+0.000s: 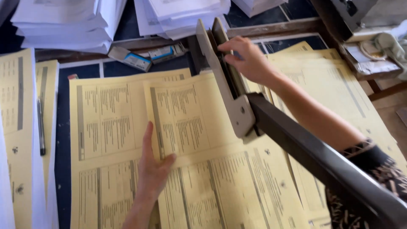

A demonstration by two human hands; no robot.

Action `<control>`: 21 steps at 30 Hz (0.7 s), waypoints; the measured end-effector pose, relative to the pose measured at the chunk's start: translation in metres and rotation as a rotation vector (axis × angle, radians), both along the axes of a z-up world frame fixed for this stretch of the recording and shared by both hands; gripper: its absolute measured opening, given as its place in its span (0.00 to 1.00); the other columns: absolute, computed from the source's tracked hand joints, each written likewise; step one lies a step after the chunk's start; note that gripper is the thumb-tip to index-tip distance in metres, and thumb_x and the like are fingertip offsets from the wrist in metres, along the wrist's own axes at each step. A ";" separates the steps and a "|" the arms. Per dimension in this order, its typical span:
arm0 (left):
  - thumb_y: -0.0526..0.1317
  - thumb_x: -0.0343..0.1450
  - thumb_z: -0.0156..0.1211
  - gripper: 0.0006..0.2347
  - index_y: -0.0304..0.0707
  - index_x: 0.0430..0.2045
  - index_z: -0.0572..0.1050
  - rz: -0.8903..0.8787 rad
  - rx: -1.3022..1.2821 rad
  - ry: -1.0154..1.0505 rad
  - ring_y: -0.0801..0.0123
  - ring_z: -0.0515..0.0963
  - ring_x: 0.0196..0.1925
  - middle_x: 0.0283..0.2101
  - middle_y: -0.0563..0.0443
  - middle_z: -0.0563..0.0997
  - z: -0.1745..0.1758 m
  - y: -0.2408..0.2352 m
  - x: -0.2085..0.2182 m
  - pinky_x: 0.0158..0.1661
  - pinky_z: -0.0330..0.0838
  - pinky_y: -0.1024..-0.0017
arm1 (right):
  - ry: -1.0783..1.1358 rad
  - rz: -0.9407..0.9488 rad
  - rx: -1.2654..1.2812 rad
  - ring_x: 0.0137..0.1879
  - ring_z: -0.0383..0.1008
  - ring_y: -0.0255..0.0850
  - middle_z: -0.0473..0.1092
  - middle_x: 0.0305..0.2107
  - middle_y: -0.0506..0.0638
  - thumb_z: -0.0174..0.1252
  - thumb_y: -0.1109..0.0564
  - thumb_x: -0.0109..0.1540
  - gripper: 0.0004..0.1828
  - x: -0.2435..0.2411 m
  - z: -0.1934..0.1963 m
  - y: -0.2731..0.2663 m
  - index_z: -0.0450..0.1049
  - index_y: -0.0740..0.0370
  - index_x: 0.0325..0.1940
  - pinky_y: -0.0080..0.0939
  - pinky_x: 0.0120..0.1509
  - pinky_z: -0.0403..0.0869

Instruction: The person is aligning and stapling stacks of yellow documents using a heavy-duty manual stapler.

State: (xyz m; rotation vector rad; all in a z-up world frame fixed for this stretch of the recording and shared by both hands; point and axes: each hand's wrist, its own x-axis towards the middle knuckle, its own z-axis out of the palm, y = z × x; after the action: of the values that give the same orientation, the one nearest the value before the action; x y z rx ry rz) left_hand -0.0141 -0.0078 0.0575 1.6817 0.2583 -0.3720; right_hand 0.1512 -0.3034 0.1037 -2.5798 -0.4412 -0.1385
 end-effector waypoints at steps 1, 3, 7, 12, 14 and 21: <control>0.21 0.63 0.57 0.42 0.56 0.70 0.44 -0.008 -0.003 0.002 0.66 0.80 0.37 0.77 0.57 0.43 0.000 0.001 -0.002 0.29 0.76 0.76 | 0.002 -0.008 -0.003 0.58 0.69 0.44 0.70 0.54 0.56 0.52 0.64 0.64 0.18 -0.024 0.018 -0.005 0.71 0.63 0.59 0.41 0.60 0.70; 0.25 0.62 0.54 0.39 0.49 0.69 0.46 -0.014 -0.013 -0.115 0.56 0.46 0.77 0.76 0.51 0.45 -0.001 0.003 -0.008 0.67 0.53 0.57 | 0.102 0.022 0.129 0.55 0.74 0.42 0.74 0.50 0.55 0.50 0.62 0.66 0.16 -0.074 0.052 -0.013 0.71 0.66 0.58 0.39 0.60 0.73; 0.22 0.62 0.55 0.40 0.48 0.69 0.46 -0.012 -0.118 -0.183 0.63 0.67 0.67 0.77 0.52 0.43 -0.011 0.004 -0.014 0.48 0.72 0.76 | 0.426 -0.201 0.281 0.51 0.77 0.40 0.75 0.46 0.55 0.47 0.55 0.65 0.21 -0.180 0.146 0.018 0.71 0.65 0.60 0.39 0.54 0.79; 0.25 0.61 0.59 0.38 0.45 0.68 0.49 0.021 0.004 -0.258 0.58 0.47 0.77 0.75 0.50 0.49 -0.006 0.005 -0.016 0.70 0.39 0.48 | 0.701 -0.587 0.215 0.31 0.90 0.59 0.79 0.53 0.57 0.60 0.54 0.55 0.48 -0.239 0.167 0.045 0.52 0.44 0.79 0.53 0.26 0.77; 0.23 0.62 0.58 0.39 0.46 0.68 0.49 0.020 -0.066 -0.239 0.70 0.57 0.49 0.76 0.50 0.47 -0.013 0.003 -0.022 0.49 0.54 0.67 | 0.779 -0.598 0.174 0.30 0.84 0.55 0.75 0.50 0.60 0.57 0.60 0.57 0.52 -0.254 0.142 0.062 0.39 0.41 0.80 0.47 0.24 0.75; 0.19 0.62 0.57 0.42 0.47 0.70 0.44 0.014 -0.172 -0.229 0.85 0.59 0.15 0.76 0.47 0.42 -0.014 0.005 -0.023 0.22 0.63 0.89 | 0.502 -0.446 0.206 0.23 0.81 0.41 0.36 0.76 0.52 0.58 0.60 0.58 0.51 -0.280 0.098 0.067 0.36 0.50 0.78 0.47 0.53 0.79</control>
State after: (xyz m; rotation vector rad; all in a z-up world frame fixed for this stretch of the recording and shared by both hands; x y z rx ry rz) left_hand -0.0371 -0.0033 0.0438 1.5364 0.0669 -0.1829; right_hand -0.1286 -0.2363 0.2019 -2.3523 0.3175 0.2916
